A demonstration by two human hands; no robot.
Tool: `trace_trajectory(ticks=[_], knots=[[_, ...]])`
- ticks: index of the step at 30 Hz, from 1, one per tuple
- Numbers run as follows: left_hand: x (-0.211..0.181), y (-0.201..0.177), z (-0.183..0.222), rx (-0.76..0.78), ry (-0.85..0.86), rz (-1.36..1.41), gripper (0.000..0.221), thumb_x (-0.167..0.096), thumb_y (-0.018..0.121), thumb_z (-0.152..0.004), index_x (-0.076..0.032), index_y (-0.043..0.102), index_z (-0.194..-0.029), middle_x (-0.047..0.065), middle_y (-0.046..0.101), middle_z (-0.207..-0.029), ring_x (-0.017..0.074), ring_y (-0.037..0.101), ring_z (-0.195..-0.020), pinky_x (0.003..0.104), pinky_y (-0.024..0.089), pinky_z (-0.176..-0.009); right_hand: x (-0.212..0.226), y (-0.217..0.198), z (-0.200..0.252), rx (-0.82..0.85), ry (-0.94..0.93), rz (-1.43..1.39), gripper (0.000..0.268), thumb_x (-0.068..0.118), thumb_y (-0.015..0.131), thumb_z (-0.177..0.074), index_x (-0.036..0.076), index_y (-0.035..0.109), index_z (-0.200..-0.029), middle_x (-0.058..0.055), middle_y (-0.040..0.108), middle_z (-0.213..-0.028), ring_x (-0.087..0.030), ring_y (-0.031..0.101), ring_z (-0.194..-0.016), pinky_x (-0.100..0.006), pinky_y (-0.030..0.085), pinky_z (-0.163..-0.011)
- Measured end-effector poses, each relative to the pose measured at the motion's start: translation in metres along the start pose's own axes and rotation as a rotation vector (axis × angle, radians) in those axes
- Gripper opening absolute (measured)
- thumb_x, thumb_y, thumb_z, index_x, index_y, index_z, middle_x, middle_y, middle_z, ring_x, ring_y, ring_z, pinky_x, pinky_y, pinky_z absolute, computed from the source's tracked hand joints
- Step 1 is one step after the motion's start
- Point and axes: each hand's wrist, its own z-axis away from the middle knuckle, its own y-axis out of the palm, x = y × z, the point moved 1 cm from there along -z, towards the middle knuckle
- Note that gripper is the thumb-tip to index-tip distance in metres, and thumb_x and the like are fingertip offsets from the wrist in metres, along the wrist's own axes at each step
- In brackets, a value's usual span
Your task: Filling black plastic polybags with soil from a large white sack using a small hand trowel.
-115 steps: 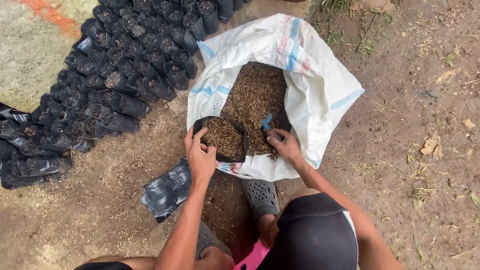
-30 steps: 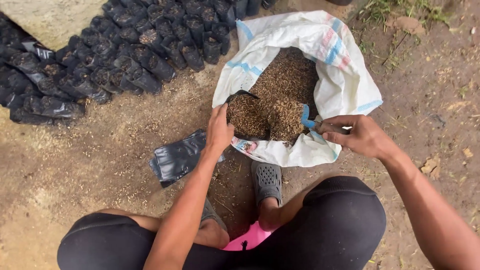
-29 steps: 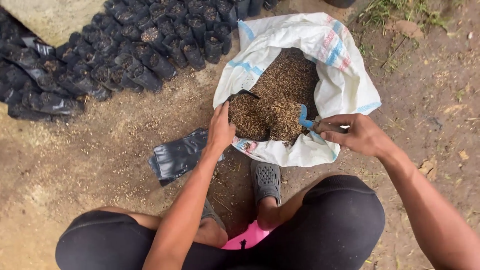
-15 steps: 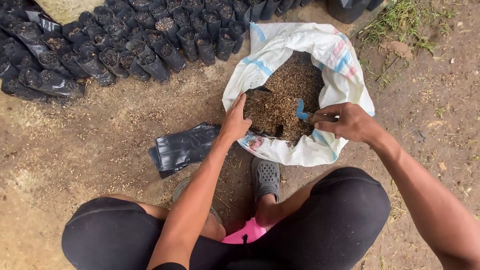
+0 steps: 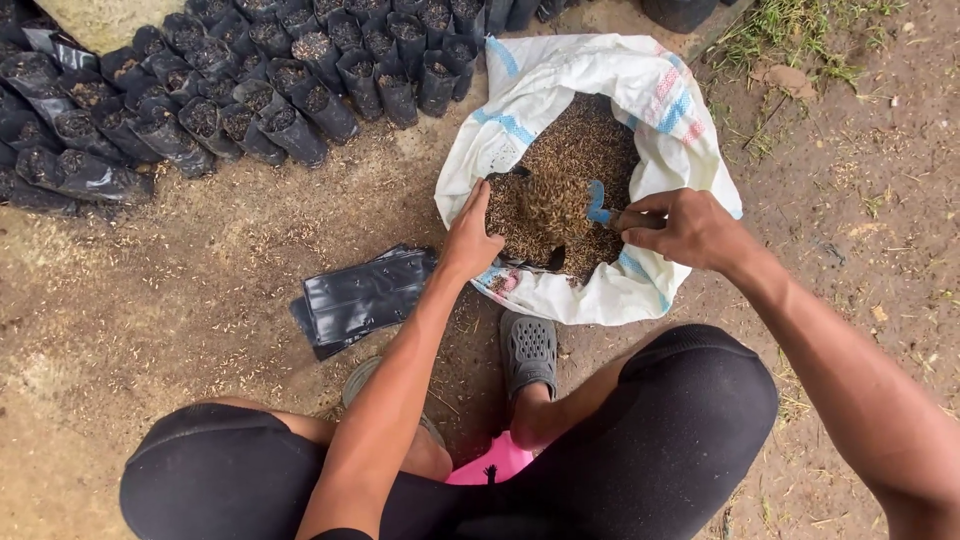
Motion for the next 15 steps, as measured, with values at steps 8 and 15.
trace_trajectory(ticks=[8, 15], knots=[[-0.006, 0.003, 0.000, -0.030, -0.017, 0.030, 0.088, 0.006, 0.056, -0.077, 0.003, 0.024, -0.159, 0.021, 0.018, -0.168, 0.0431, 0.023, -0.151, 0.057, 0.031, -0.121, 0.019, -0.008, 0.017, -0.013, 0.017, 0.121, 0.051, 0.030, 0.081, -0.083, 0.009, 0.074, -0.129, -0.027, 0.075, -0.107, -0.045, 0.074, -0.093, -0.052, 0.060, -0.081], [-0.003, 0.006, -0.004, -0.035, -0.011, 0.016, 0.089, 0.005, 0.056, -0.076, 0.003, 0.024, -0.159, 0.021, 0.018, -0.167, 0.0438, 0.024, -0.151, 0.058, 0.031, -0.120, 0.006, -0.002, 0.014, -0.092, 0.022, 0.227, 0.047, 0.028, 0.079, -0.085, 0.012, 0.075, -0.129, -0.023, 0.076, -0.111, -0.044, 0.072, -0.103, -0.054, 0.060, -0.086]])
